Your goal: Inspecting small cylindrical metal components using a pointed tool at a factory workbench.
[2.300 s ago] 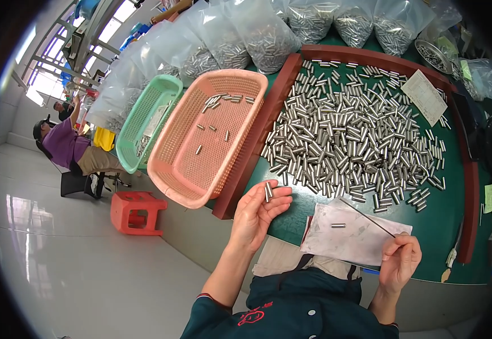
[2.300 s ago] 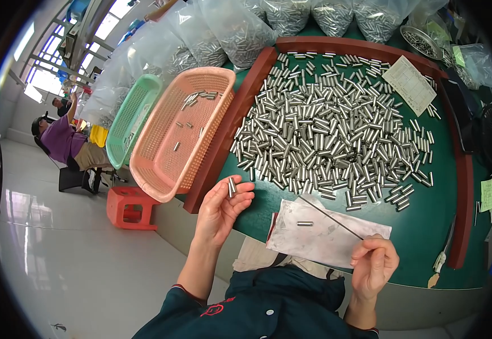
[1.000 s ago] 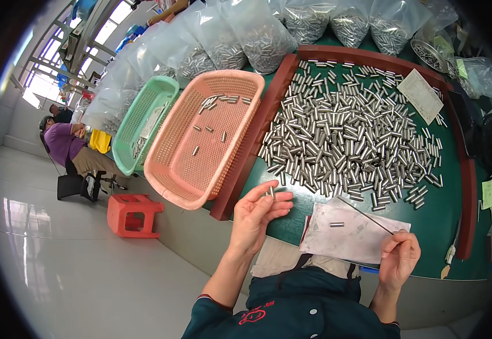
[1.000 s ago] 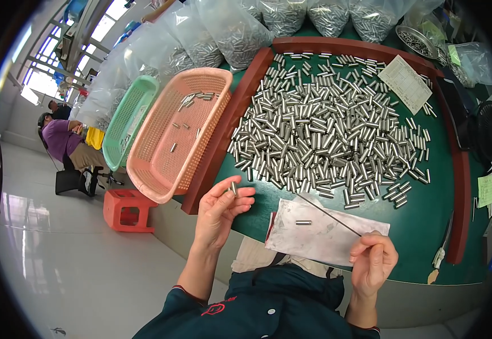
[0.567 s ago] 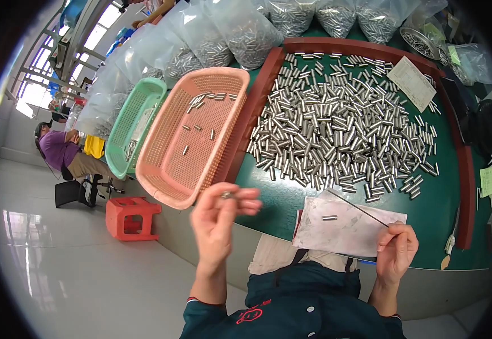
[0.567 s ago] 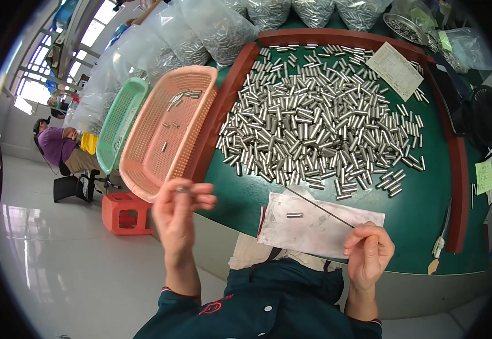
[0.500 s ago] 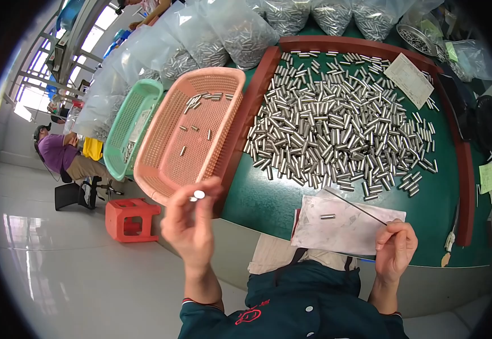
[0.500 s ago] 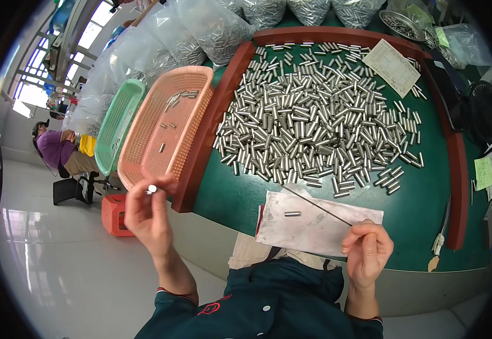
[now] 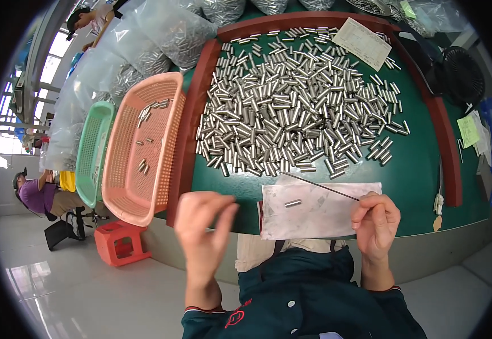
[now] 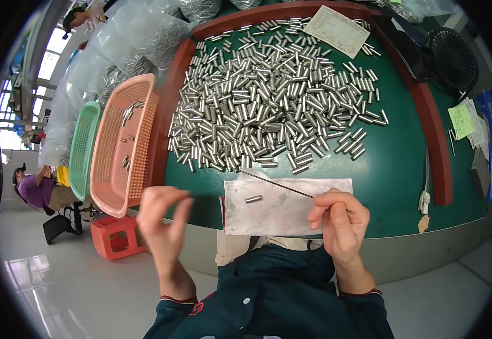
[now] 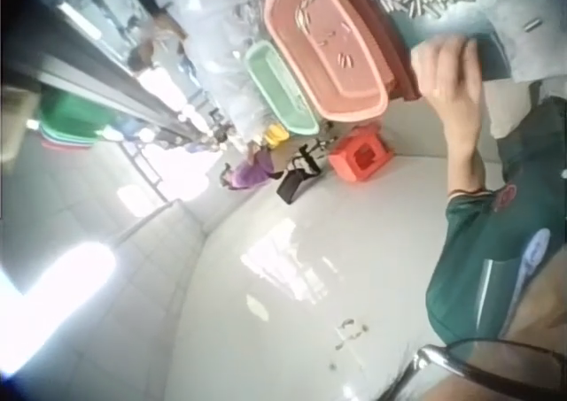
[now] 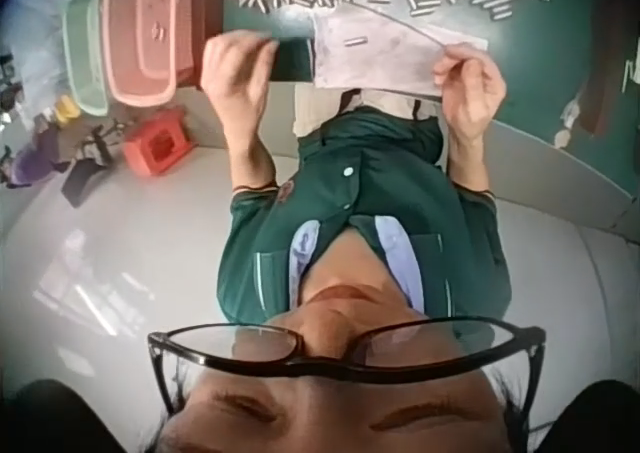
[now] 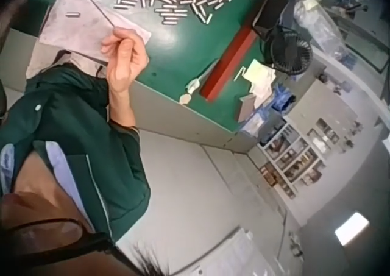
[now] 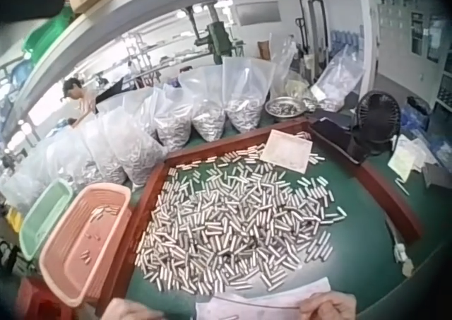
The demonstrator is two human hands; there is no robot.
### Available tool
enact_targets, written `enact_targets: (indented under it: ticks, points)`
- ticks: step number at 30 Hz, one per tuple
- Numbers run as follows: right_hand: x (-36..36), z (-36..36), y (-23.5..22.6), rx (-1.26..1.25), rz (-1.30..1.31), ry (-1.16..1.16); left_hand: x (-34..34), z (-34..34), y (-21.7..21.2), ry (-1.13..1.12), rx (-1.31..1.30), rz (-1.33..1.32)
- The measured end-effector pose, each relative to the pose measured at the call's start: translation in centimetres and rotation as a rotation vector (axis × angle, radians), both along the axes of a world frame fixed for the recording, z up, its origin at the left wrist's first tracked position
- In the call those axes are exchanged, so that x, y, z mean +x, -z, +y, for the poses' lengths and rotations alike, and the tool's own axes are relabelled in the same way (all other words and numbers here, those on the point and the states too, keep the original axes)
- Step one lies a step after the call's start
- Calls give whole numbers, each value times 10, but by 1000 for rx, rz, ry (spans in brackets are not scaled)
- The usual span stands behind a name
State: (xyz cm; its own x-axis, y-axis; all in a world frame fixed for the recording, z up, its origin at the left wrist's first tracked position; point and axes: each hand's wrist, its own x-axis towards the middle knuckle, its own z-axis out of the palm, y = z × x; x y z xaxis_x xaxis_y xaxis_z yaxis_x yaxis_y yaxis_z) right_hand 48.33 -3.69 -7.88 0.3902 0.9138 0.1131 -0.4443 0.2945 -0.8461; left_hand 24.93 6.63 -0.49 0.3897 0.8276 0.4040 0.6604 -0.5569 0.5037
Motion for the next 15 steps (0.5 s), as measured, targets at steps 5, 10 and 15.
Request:
enact_targets:
  ticks: [5, 10, 15]
  points:
    - [-3, 1, -1, 14, 2, -6, 31, -8, 35, 187, -102, -31]
    - [-2, 1, 0, 35, 19, 17, 44, -11, 45, 259, -129, 23]
    - [-7, -1, 2, 89, -132, 63, 33, -8, 43, 180, -119, -102]
